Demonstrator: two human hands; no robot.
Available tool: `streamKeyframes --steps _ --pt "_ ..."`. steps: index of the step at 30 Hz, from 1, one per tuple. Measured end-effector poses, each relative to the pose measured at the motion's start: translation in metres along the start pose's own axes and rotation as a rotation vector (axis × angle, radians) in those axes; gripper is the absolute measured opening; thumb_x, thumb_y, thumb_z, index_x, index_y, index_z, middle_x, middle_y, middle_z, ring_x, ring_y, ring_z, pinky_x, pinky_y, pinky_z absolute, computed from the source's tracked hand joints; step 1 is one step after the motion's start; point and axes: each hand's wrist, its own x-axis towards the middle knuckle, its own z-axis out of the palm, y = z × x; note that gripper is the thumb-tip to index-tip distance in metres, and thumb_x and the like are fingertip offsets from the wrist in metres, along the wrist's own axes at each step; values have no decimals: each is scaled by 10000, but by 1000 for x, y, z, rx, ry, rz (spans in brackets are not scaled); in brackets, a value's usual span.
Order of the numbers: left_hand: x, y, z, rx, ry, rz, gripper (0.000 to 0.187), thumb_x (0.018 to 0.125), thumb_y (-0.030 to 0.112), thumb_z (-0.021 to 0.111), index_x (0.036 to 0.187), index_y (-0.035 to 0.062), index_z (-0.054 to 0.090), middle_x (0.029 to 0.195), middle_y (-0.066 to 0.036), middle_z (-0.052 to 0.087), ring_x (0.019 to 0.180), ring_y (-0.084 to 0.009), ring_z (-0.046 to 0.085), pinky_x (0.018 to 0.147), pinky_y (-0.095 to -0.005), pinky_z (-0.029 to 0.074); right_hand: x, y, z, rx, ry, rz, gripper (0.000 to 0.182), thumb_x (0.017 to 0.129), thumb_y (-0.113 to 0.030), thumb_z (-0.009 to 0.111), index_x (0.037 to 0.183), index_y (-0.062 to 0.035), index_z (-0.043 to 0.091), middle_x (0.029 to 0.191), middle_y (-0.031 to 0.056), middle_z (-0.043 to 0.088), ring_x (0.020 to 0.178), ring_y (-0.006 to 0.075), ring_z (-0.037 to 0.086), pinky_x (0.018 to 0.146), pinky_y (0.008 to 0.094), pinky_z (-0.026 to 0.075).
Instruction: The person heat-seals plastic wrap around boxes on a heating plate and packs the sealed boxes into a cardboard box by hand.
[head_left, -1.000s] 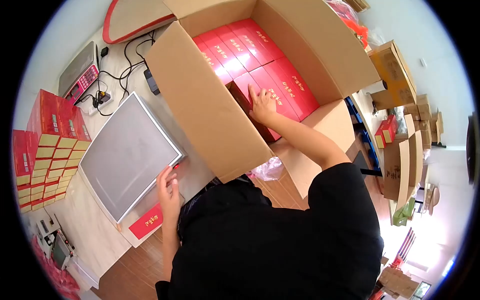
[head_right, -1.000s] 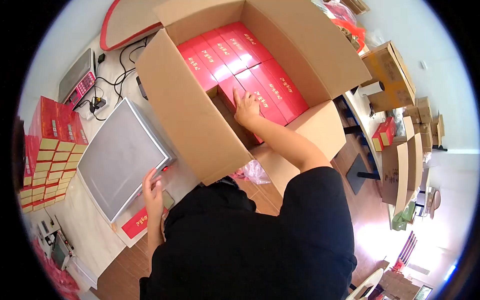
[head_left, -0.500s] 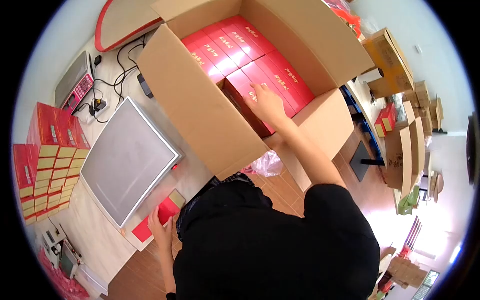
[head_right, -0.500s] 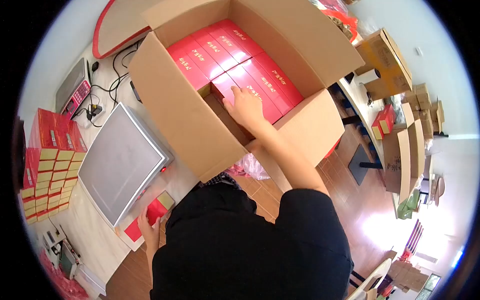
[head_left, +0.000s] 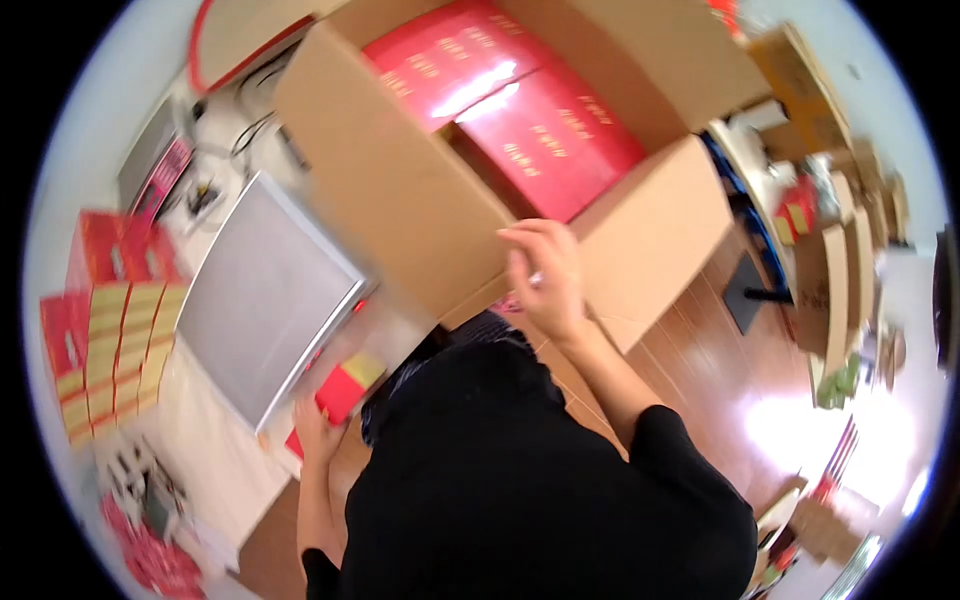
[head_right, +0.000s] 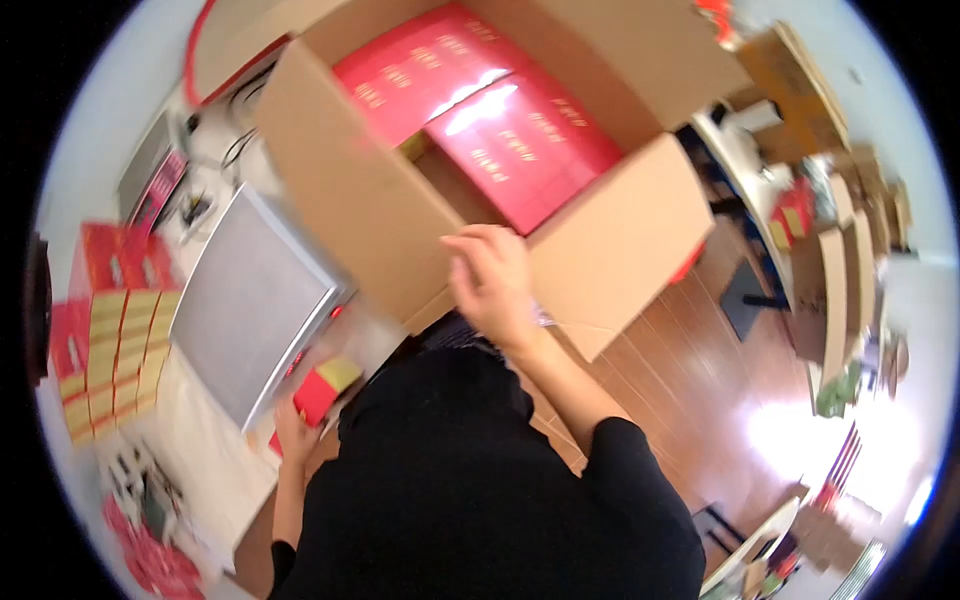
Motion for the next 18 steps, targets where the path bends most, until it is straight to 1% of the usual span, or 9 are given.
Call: streamKeyframes --steps 2,6,7,8,10,11,14,16,18 --pt "13 29 -29 -71 -2 -99 755 592 235 826 1209 5 454 1080 -200 545 1025 -394 501 863 -457 409 -2 -6 0 67 -20 39 232 751 17 614 976 -33 644 970 137 591 915 300 563 813 381 452" --pt "42 78 -95 -259 118 -123 814 596 255 833 1269 25 438 1114 -197 549 1049 -391 513 897 -450 413 1 -33 16 173 -94 -6 285 738 23 636 1020 -21 634 1011 150 580 925 311 561 810 380 455" --pt "50 89 -111 -194 120 -85 810 591 245 833 1271 37 444 1092 -168 553 1027 -364 519 880 -437 413 3 -36 21 149 -187 -109 416 711 -28 698 1115 -34 600 1102 171 546 986 323 545 833 386 455" --pt "57 99 -124 -131 119 -41 807 587 235 834 1272 49 450 1069 -139 557 1006 -337 526 862 -423 413 8 -47 30 181 -213 -143 416 711 -28 698 1115 -34 600 1102 171 546 986 323 545 833 386 455" --pt "67 115 -142 -4 94 -20 797 601 253 821 1285 65 458 1062 -120 553 992 -312 522 852 -399 406 17 -79 45 280 -395 -305 694 663 -112 779 1287 -52 480 1194 188 495 1062 329 517 885 389 445" --pt "71 121 -150 119 40 44 788 615 270 808 1298 81 465 1054 -101 549 979 -287 519 843 -374 399 19 -90 53 286 -411 -331 694 663 -112 779 1287 -52 480 1194 188 495 1062 329 517 885 389 445" --pt "81 129 -170 203 66 147 771 628 261 790 1318 122 474 1004 -63 542 936 -235 506 806 -354 380 31 -105 79 262 -572 -481 999 604 -162 844 1426 -67 284 1256 195 450 1114 334 492 931 397 428" --pt "84 129 -184 173 102 148 787 627 260 789 1332 119 470 1019 -71 546 930 -239 513 818 -359 384 30 -98 98 729 -771 -278 1202 572 -256 891 1472 -47 123 1264 181 459 1132 315 499 968 413 412" --pt "85 125 -194 115 163 164 855 608 297 808 1358 109 442 1039 -75 551 949 -249 521 850 -369 383 33 -97 106 746 -742 -314 1220 562 -289 904 1468 -45 124 1243 176 468 1123 297 501 954 413 419"
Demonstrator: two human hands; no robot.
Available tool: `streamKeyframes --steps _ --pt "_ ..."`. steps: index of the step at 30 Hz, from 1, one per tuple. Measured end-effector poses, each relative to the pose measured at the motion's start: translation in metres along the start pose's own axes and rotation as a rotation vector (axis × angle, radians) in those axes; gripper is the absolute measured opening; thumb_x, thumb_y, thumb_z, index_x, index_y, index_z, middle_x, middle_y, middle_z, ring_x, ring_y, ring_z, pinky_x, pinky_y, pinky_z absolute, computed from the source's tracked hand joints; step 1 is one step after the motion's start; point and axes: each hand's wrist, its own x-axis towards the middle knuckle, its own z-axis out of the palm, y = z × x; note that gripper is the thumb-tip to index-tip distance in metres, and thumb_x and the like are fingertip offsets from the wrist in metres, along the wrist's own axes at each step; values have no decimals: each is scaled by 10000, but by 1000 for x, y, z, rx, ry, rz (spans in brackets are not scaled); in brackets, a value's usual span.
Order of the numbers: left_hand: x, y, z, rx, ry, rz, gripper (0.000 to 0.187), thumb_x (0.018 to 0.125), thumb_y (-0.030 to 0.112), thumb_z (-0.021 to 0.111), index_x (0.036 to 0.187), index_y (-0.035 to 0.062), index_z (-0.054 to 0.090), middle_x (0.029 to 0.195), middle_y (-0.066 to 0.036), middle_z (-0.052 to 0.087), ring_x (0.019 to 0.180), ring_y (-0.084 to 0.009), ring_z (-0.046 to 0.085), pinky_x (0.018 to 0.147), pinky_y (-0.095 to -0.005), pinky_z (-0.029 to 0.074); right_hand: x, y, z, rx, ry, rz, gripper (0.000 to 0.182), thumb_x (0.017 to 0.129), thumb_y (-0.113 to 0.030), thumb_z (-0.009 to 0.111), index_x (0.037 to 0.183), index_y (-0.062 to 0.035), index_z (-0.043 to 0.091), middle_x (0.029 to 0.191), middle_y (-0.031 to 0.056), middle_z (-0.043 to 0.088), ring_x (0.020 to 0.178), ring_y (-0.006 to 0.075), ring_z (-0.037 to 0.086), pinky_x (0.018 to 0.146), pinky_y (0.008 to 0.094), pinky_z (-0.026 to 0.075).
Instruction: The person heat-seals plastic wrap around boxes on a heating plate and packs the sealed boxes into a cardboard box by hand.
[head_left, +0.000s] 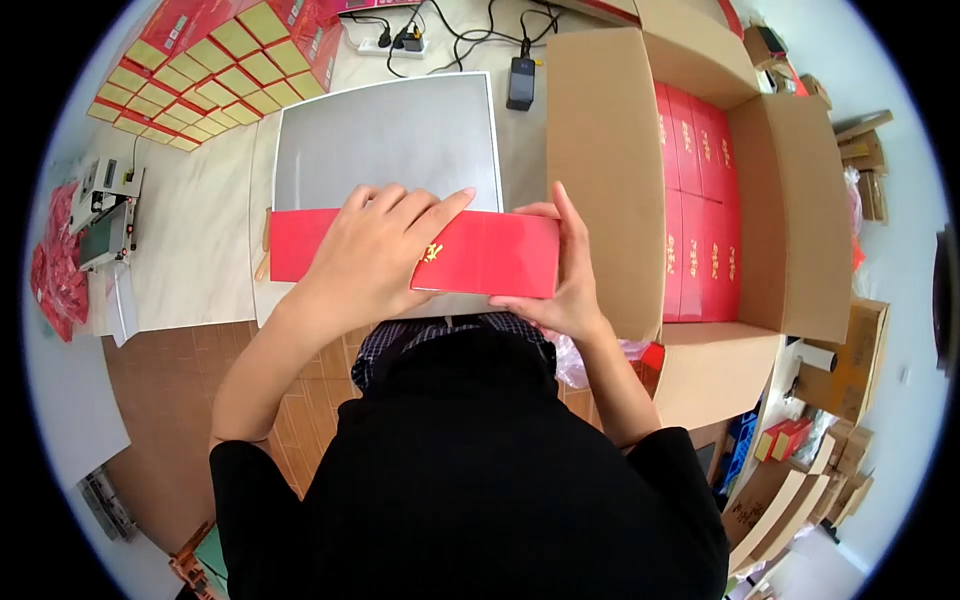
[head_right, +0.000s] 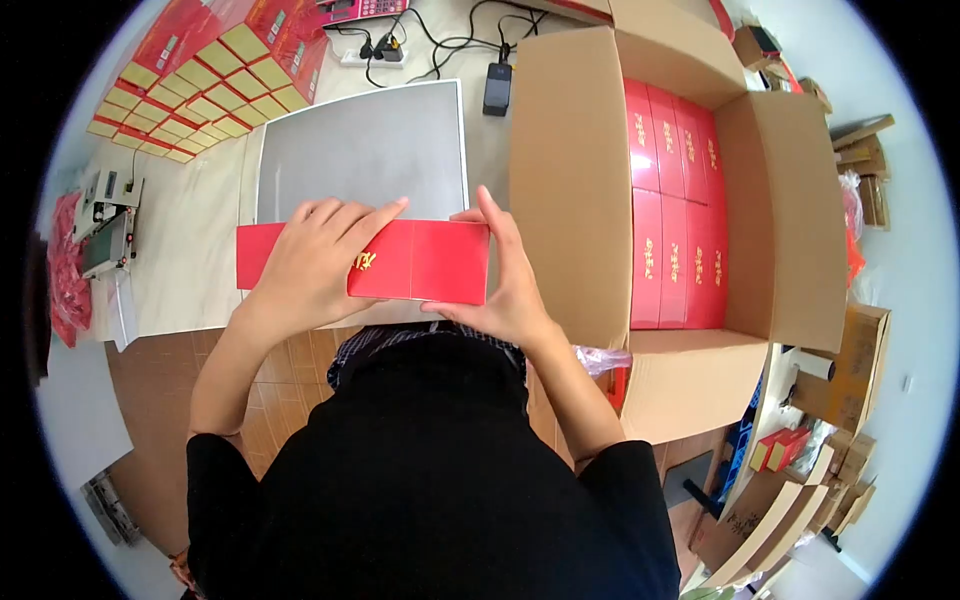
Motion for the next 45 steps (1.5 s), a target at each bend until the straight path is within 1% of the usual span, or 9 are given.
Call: streamKeyframes --steps 10,12,15,19,29,32,36,38,45 --pt "-58 -55 -35 -67 313 -230 1115 522 471 850 1423 83 320 1312 -147 467 1198 -335 452 1044 -431 318 18 -25 5 412 500 60 1091 569 -363 899 1397 -40 266 1198 128 462 1127 251 489 961 392 425" --pt "-81 -67 -18 -796 749 -368 1249 472 550 860 1448 83 236 1396 -138 386 1263 -330 401 1074 -453 299 22 -25 -2 442 556 95 1134 536 -423 902 1401 -61 264 1200 113 474 1144 242 487 974 389 423" --pt "-98 -70 16 -955 702 -384 1331 440 530 891 1461 89 160 1411 -111 358 1281 -280 386 1055 -474 346 32 -27 -8 624 588 135 1168 529 -470 891 1418 -88 237 1184 91 503 1135 234 517 972 394 442" --pt "-102 -40 18 -1380 418 -669 1148 602 218 890 1450 35 137 1371 -106 372 1253 -250 407 994 -367 417 51 -24 -9 707 520 109 1173 540 -493 876 1428 -94 221 1182 89 514 1128 239 535 964 408 466" --pt "-114 -35 33 -1257 719 -421 963 724 237 807 1415 -6 182 1343 -160 355 1250 -231 377 1011 -344 361 74 23 16 803 359 229 1026 691 -577 742 1442 -101 229 1240 110 523 1165 237 524 983 402 453" --pt "-114 -36 36 -1244 800 -515 832 791 245 745 1381 -33 228 1283 -164 414 1203 -219 425 998 -333 367 79 31 26 746 265 323 982 710 -455 776 1439 -62 247 1364 134 429 1217 250 473 1017 386 411" --pt "-127 -53 63 -1476 815 -826 649 870 256 658 1320 -52 308 1205 -148 490 1125 -190 487 966 -316 392 80 2 53 -671 -93 -75 1162 488 -395 884 1420 -30 294 1446 256 275 1347 418 260 1102 536 187" --pt "-134 -57 78 -1507 817 -864 634 874 276 652 1299 -62 325 1195 -146 498 1101 -176 500 951 -309 400 80 -28 81 -747 -452 -54 1188 433 -493 867 1431 -137 329 1463 266 226 1353 453 215 1092 583 167" --pt "-144 -71 103 -1669 713 -1078 698 867 341 656 1321 -50 298 1211 -151 469 1085 -182 501 918 -302 420 106 -12 125 -626 -662 -151 1099 452 -388 851 1414 -163 368 1342 261 304 1236 447 323 1046 553 253"
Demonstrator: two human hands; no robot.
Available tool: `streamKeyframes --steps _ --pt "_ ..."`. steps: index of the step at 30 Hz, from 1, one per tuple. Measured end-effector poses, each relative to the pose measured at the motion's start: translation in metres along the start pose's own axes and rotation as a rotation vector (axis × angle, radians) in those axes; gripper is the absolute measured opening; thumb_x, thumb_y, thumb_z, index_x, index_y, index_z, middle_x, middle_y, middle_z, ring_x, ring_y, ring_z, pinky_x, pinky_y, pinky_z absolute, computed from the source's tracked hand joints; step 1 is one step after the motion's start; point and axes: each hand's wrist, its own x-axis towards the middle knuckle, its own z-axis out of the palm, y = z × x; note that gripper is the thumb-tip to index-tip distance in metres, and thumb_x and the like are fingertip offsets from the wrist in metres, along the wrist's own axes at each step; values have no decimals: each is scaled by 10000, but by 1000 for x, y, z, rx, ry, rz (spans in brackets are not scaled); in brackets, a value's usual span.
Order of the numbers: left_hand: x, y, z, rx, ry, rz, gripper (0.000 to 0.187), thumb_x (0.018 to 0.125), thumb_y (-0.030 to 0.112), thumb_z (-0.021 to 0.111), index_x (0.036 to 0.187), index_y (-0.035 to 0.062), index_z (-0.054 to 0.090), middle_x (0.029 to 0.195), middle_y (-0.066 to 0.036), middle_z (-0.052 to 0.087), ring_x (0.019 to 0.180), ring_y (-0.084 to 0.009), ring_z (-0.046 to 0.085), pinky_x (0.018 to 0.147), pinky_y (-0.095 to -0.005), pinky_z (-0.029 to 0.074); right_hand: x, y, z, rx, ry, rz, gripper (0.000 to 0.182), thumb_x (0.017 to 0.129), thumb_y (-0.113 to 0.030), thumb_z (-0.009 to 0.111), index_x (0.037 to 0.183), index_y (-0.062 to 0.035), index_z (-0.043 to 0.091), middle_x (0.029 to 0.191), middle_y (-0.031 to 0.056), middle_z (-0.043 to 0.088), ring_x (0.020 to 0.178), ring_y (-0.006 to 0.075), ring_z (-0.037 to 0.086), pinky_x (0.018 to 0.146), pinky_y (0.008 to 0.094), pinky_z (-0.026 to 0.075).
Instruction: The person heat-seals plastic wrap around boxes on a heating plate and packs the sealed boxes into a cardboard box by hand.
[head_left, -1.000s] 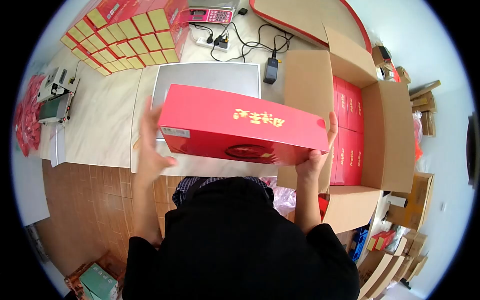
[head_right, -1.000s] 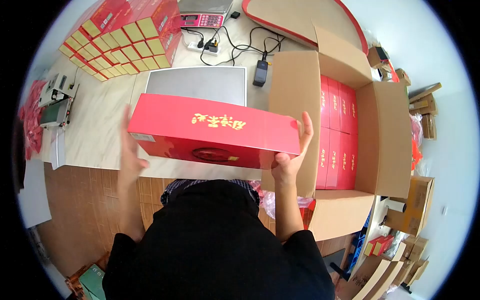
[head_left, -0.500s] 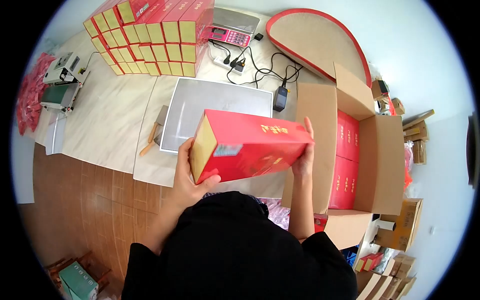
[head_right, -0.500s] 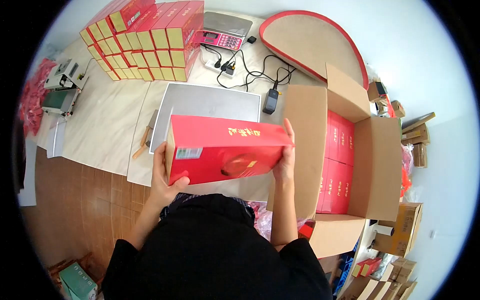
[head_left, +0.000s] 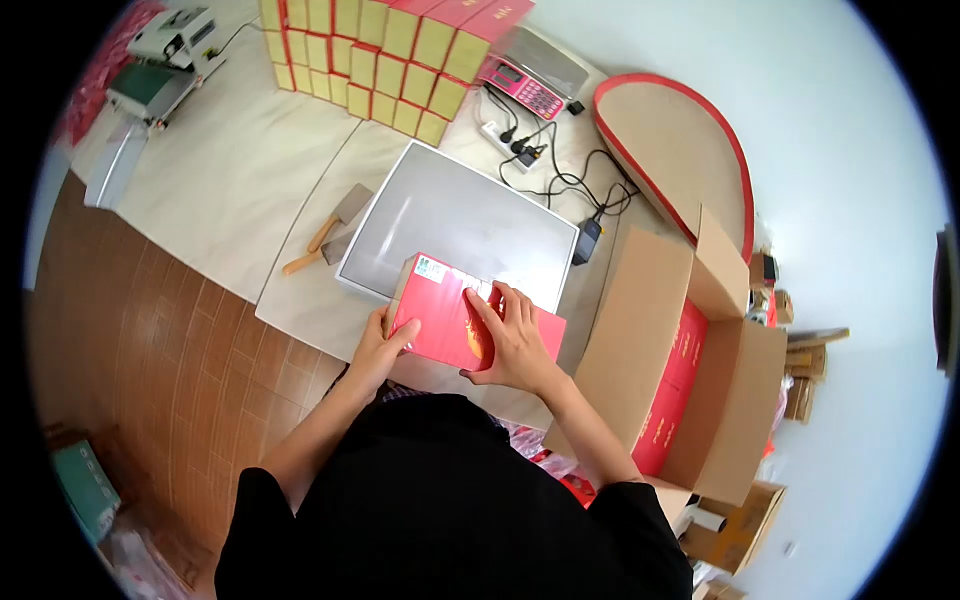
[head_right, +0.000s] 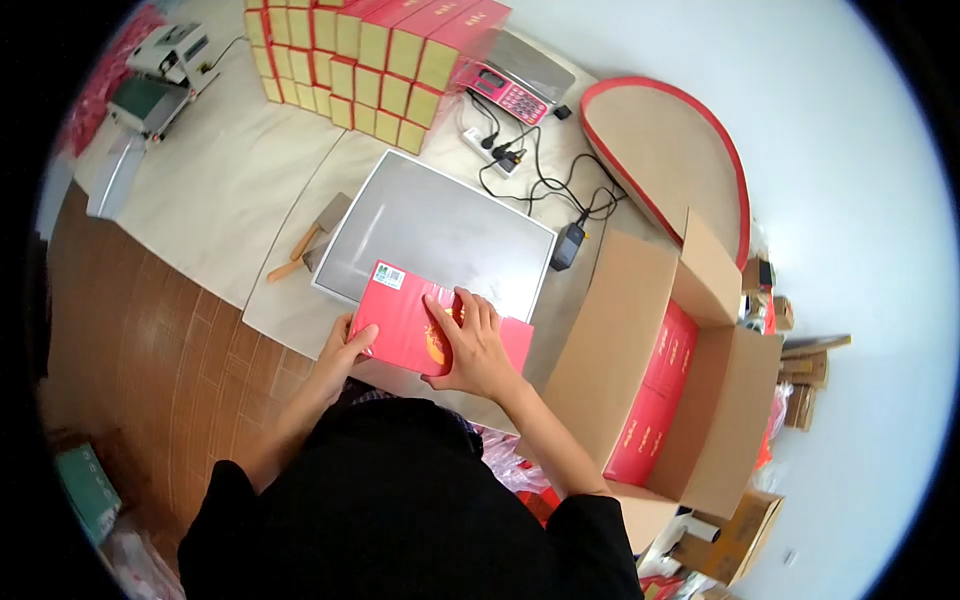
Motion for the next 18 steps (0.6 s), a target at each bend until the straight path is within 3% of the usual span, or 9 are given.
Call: streamKeyframes --steps 5,7,8,10,12,15,18 --pt "26 -19 -26 3 107 19 788 865 405 645 1385 -6 220 1281 -168 372 1056 -223 505 920 -334 427 32 30 25 46 26 -43 1027 467 -359 836 1391 -210 412 1291 240 333 1173 421 351 987 535 288" --pt "51 -70 -64 361 383 315 823 860 415 647 1413 26 180 1309 -170 321 1048 -247 507 908 -350 435 45 43 36 30 25 -52 1008 467 -355 832 1382 -226 429 1288 239 330 1170 416 348 989 534 280" --pt "48 -74 -79 302 452 311 761 869 390 643 1403 49 223 1291 -165 346 1045 -249 508 896 -367 439 51 49 41 -8 10 -43 992 468 -359 827 1372 -224 444 1288 241 330 1170 416 348 991 533 278" --pt "33 -78 -108 154 558 194 659 880 340 639 1375 72 296 1260 -158 394 1026 -237 518 884 -347 440 61 60 52 -67 10 -38 956 465 -380 806 1349 -223 479 1286 250 333 1178 425 346 996 528 276" --pt "14 -95 -135 21 650 9 502 897 281 602 1305 69 399 1206 -134 483 967 -197 552 791 -311 462 74 71 56 -99 17 -61 954 464 -389 798 1349 -231 480 1281 253 338 1175 430 349 996 528 278" --pt "-6 -193 -206 81 735 -214 444 920 329 540 1258 53 457 1165 -117 538 924 -195 580 770 -330 466 110 97 52 -191 77 -67 918 506 -408 768 1361 -262 469 1264 261 351 1159 431 367 998 514 293" --pt "-30 -204 -201 123 750 -439 429 928 332 512 1244 44 473 1143 -108 558 926 -203 588 791 -332 462 160 119 44 -182 108 -32 875 549 -422 758 1360 -262 472 1262 261 353 1159 420 375 999 503 302"
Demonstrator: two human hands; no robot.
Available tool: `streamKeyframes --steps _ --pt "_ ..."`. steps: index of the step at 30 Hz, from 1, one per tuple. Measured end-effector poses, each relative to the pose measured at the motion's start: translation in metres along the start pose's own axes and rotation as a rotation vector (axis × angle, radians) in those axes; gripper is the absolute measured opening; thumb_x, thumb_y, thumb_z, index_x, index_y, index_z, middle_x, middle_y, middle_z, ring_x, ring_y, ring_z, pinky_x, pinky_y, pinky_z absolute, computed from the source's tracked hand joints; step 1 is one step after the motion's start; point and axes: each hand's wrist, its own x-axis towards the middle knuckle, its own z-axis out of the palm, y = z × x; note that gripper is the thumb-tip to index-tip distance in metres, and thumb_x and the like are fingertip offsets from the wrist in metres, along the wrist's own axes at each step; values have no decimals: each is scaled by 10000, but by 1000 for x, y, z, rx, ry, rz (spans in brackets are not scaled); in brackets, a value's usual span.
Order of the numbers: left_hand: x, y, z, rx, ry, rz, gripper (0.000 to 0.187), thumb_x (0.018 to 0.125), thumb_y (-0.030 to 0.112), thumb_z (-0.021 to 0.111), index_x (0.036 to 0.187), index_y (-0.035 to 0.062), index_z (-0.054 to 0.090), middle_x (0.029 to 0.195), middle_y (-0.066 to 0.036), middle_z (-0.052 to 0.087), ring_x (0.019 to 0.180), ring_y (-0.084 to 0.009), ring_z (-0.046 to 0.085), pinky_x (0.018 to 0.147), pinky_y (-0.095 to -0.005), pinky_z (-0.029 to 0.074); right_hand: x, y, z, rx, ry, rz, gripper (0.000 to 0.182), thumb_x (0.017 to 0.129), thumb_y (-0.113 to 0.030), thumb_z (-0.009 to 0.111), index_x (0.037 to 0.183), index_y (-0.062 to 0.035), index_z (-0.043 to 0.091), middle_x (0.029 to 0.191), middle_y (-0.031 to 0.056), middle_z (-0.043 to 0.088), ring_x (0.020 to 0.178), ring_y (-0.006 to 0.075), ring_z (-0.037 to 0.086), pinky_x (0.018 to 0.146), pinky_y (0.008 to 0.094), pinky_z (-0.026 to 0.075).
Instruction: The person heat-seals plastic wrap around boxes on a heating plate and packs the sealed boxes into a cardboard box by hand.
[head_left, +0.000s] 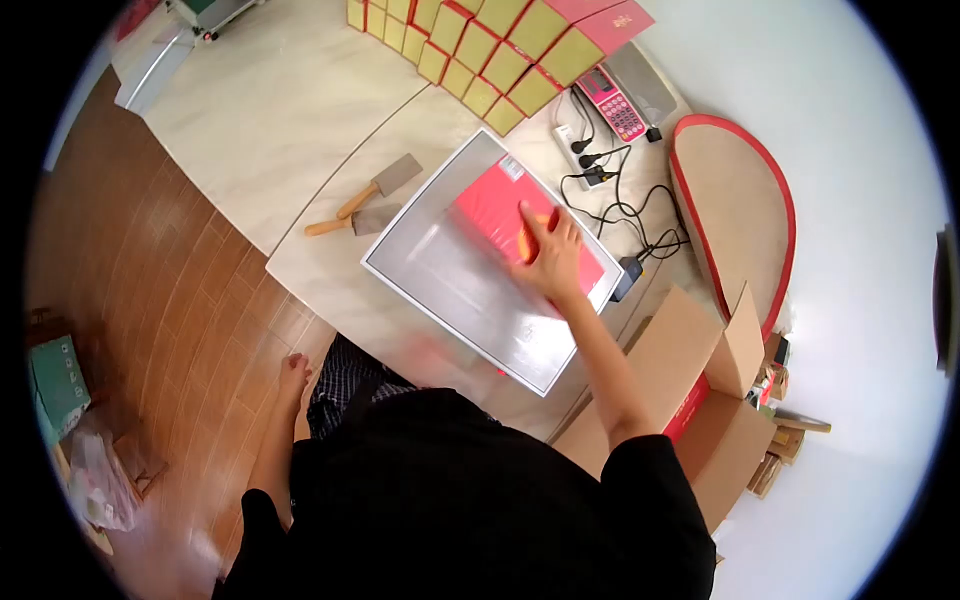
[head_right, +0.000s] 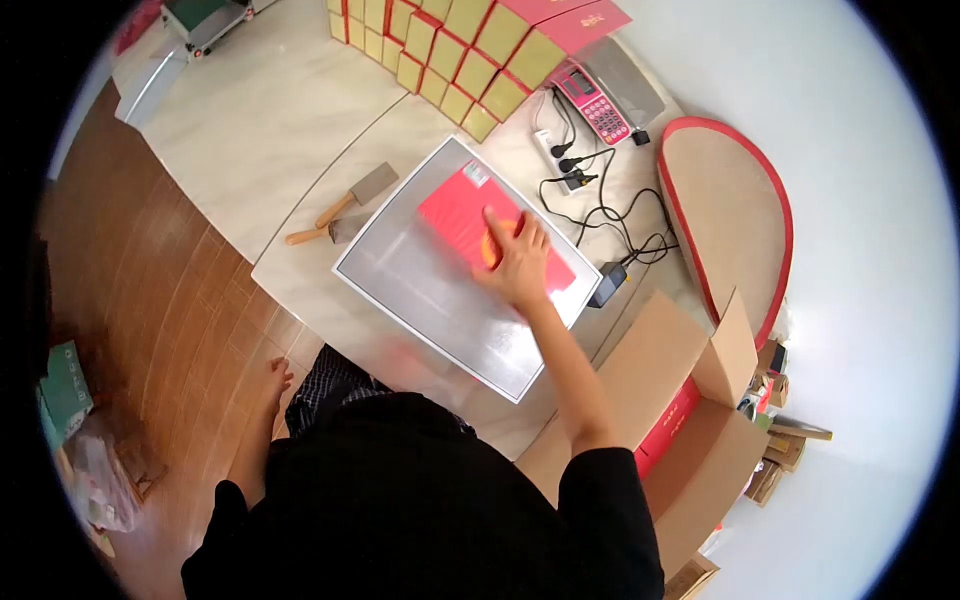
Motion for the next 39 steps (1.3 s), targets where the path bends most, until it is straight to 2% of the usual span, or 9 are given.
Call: streamKeyframes --steps 2,9,19,31,33,35,36,37,39 --pt "-12 -5 -9 47 -15 -92 425 930 326 502 1243 40 474 1138 -106 562 939 -207 587 806 -330 457 24 11 3 -28 34 -40 854 575 -446 754 1359 -258 473 1271 260 355 1165 411 380 1002 508 300" --pt "-18 -5 -7 -92 -64 79 388 938 319 487 1225 59 501 1054 -49 569 952 -158 569 809 -291 442 48 27 11 -118 53 -52 875 603 -537 726 1381 -257 439 1309 255 354 1182 404 382 1003 505 288" --pt "-30 15 1 -91 -216 199 346 951 326 496 1175 67 537 1023 -47 601 919 -140 581 787 -269 443 -38 -23 2 -71 28 -24 899 552 -446 750 1374 -251 443 1321 249 332 1181 414 372 996 514 292" --pt "-62 50 5 -236 -326 273 326 963 317 487 1185 86 546 1059 -34 607 947 -127 586 824 -264 435 -149 -89 -25 119 -224 -9 953 488 -377 803 1362 -218 458 1325 224 321 1200 409 345 997 519 285" --pt "-72 62 8 -250 -353 297 325 964 314 484 1191 90 548 1062 -34 609 948 -126 586 831 -264 433 -157 -92 -32 304 -236 72 968 562 -379 796 1415 -173 388 1342 213 310 1220 359 350 999 472 302" --pt "-91 87 12 -240 -394 378 314 970 298 474 1191 90 555 1072 -38 611 959 -126 585 843 -264 428 -165 -78 -27 920 -218 238 943 633 -383 769 1434 -127 344 1308 180 388 1208 301 403 1000 409 338" --pt "-99 101 16 -221 -408 379 314 970 298 474 1191 90 555 1072 -38 611 959 -126 585 843 -264 428 -161 -87 -48 1218 -317 460 898 691 -390 722 1438 -89 324 1249 135 475 1167 255 473 973 365 393" --pt "-108 114 23 -230 -442 416 307 972 289 470 1188 88 556 1079 -41 610 967 -130 585 848 -268 427 -160 -92 -54 1543 -194 564 843 735 -477 672 1413 -84 360 1186 106 550 1084 248 549 919 363 457" --pt "-124 134 37 -205 -500 467 302 974 280 466 1186 86 558 1086 -44 610 976 -134 584 854 -272 426 -169 -79 -58 1890 -98 751 842 754 -600 609 1379 -77 397 1230 123 550 1069 263 563 874 393 490"
